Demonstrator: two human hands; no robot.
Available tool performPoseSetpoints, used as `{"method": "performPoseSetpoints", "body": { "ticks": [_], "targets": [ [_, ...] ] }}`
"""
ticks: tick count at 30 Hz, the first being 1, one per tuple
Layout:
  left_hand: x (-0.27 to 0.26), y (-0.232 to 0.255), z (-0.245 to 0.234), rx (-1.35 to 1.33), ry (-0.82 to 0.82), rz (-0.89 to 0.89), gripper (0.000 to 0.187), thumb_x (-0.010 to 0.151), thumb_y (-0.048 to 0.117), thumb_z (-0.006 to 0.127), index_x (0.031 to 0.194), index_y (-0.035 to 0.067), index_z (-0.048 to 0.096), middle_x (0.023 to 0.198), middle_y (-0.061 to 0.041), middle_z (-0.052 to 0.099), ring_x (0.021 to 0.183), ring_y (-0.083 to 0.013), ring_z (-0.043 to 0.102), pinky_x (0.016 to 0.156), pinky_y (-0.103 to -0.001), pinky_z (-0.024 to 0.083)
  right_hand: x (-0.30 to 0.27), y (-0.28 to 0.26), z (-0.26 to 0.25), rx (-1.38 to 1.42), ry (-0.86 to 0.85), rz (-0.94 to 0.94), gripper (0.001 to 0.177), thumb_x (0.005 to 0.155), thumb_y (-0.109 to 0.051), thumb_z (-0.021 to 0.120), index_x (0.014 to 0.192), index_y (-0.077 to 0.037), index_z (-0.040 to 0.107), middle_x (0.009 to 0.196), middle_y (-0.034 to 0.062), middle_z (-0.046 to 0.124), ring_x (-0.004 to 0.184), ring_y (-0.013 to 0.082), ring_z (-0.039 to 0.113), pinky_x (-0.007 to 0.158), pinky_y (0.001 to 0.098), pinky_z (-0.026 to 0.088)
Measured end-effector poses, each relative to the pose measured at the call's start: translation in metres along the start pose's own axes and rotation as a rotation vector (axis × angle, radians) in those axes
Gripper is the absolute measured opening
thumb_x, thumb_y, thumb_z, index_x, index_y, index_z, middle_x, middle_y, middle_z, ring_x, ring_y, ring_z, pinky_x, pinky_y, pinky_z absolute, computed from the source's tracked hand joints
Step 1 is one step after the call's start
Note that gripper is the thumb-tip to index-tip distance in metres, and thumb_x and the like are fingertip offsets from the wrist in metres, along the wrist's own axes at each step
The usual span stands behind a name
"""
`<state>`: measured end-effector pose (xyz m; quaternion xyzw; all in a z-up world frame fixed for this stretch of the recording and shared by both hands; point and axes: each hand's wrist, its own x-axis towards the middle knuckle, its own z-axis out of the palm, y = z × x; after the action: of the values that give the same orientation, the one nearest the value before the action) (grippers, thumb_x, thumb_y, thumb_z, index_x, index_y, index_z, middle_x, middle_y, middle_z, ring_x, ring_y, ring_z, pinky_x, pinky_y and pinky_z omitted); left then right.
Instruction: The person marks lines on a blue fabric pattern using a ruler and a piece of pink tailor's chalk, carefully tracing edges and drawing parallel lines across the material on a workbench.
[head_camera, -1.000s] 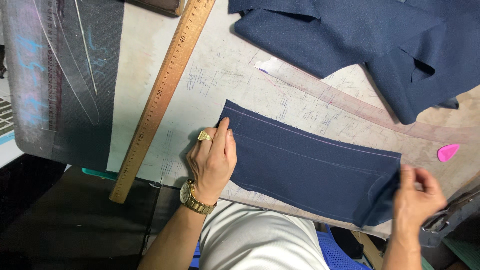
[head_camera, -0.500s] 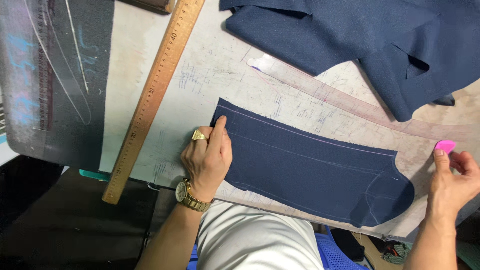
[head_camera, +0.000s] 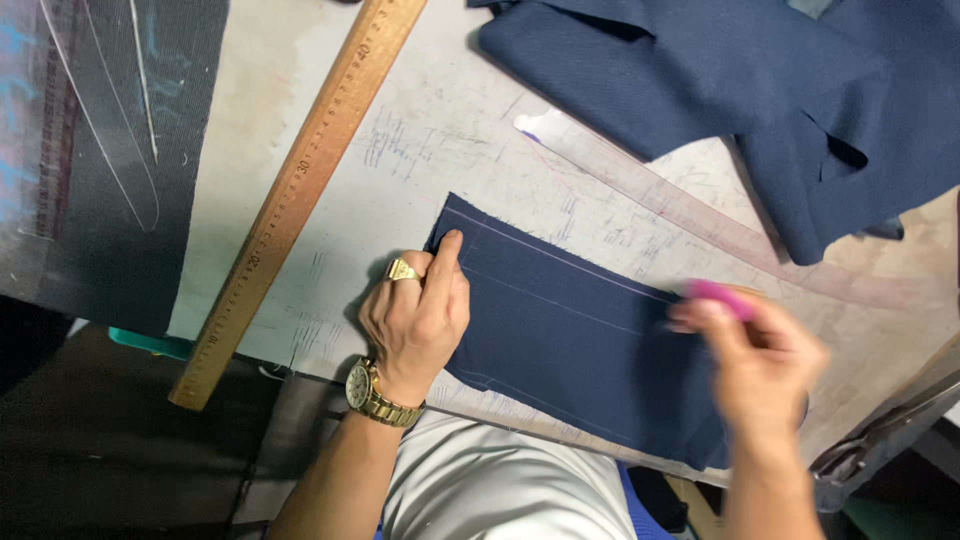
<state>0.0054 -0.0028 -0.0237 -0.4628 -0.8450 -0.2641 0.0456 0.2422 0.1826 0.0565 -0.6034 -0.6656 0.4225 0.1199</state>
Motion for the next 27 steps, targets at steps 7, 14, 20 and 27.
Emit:
{"method": "performPoseSetpoints", "body": {
  "ticks": [7, 14, 20, 27],
  "targets": [
    [0.013, -0.001, -0.003, 0.044, 0.087, 0.019, 0.022, 0.093, 0.010, 0.065, 0.108, 0.011, 0.080, 0.077, -0.002, 0.056, 0.058, -0.0169, 0.052, 0.050, -0.027, 0.045, 0.017, -0.102, 0.148, 0.210, -0.305, -0.519, 0.013, 0.090, 0.003, 0.079, 0.102, 0.004, 0.076, 0.085, 0.0160, 0.072, 0.072, 0.0246, 0.074, 0.069, 0.0354, 0.063],
    [0.011, -0.003, -0.003, 0.000, 0.064, -0.015, 0.021, 0.092, 0.011, 0.065, 0.107, 0.010, 0.080, 0.078, -0.002, 0.055, 0.061, -0.0160, 0.054, 0.049, -0.027, 0.046, 0.031, -0.102, 0.172, -0.007, -0.384, -0.683, 0.014, 0.093, -0.001, 0.078, 0.107, -0.002, 0.076, 0.089, 0.0119, 0.070, 0.072, 0.0244, 0.069, 0.067, 0.0332, 0.060],
    [0.013, -0.005, -0.004, 0.001, 0.083, 0.004, 0.022, 0.093, 0.011, 0.061, 0.107, 0.008, 0.079, 0.078, -0.003, 0.055, 0.063, -0.0160, 0.056, 0.050, -0.025, 0.047, 0.032, -0.103, 0.172, -0.033, -0.383, -0.772, 0.010, 0.095, 0.003, 0.075, 0.105, 0.001, 0.075, 0.087, 0.0141, 0.067, 0.070, 0.0264, 0.068, 0.065, 0.0348, 0.058],
    [0.014, -0.006, -0.005, -0.009, 0.073, -0.003, 0.021, 0.093, 0.012, 0.061, 0.106, 0.008, 0.078, 0.077, -0.003, 0.054, 0.062, -0.0161, 0.056, 0.049, -0.025, 0.046, 0.031, -0.099, 0.173, -0.081, -0.383, -0.813, 0.012, 0.094, 0.006, 0.074, 0.105, 0.001, 0.075, 0.085, 0.0160, 0.064, 0.068, 0.0288, 0.066, 0.063, 0.0369, 0.057]
  ]
}}
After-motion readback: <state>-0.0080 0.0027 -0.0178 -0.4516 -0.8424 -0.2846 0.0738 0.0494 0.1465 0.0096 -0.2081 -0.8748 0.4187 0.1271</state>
